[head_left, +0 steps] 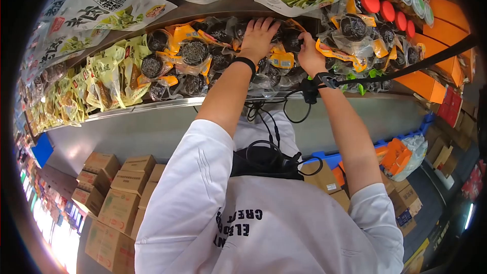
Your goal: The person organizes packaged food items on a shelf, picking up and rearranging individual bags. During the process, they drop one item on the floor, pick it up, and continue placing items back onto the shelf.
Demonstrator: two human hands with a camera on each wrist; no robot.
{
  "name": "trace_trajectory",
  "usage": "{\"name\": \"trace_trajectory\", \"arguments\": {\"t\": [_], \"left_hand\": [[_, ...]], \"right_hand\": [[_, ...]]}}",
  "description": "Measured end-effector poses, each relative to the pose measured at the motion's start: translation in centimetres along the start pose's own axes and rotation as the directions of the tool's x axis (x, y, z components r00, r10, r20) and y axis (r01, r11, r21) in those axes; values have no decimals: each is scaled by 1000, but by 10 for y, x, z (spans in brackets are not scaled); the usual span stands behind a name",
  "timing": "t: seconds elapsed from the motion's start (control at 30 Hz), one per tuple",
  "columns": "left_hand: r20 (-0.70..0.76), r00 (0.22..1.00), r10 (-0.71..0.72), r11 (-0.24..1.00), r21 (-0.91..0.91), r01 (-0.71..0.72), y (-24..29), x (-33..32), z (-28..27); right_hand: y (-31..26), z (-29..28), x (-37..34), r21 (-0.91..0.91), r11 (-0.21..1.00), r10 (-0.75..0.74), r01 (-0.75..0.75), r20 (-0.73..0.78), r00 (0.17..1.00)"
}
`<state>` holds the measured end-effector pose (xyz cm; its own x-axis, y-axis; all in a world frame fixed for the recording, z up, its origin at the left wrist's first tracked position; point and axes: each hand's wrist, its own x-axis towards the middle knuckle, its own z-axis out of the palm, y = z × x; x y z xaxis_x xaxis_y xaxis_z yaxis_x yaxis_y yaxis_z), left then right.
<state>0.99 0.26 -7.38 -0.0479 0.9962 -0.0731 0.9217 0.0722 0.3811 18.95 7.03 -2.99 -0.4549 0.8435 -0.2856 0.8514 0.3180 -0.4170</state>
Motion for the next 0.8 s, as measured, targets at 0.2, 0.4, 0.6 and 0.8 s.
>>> {"name": "trace_trajectory", "arguments": {"t": [0.2,0.4,0.6,0.8], "left_hand": [[11,1000,-11,1000,14,11,0,1,-1],[65,995,79,979,-193,-65,-11,2,-22],[-53,995,85,945,-311,-97,-17,-28,-58],[-253,930,268,876,-336,-345,41,-67,-145]], "right_hand": [[-42,-26,-40,220,944,-232,248,-93,968],[-37,-81,-102,366,867,-272,339,-223,936],[-7,-120,-137,689,708,22,159,-247,969],[-1,-150,-158,914,399,192,67,-155,969]]}}
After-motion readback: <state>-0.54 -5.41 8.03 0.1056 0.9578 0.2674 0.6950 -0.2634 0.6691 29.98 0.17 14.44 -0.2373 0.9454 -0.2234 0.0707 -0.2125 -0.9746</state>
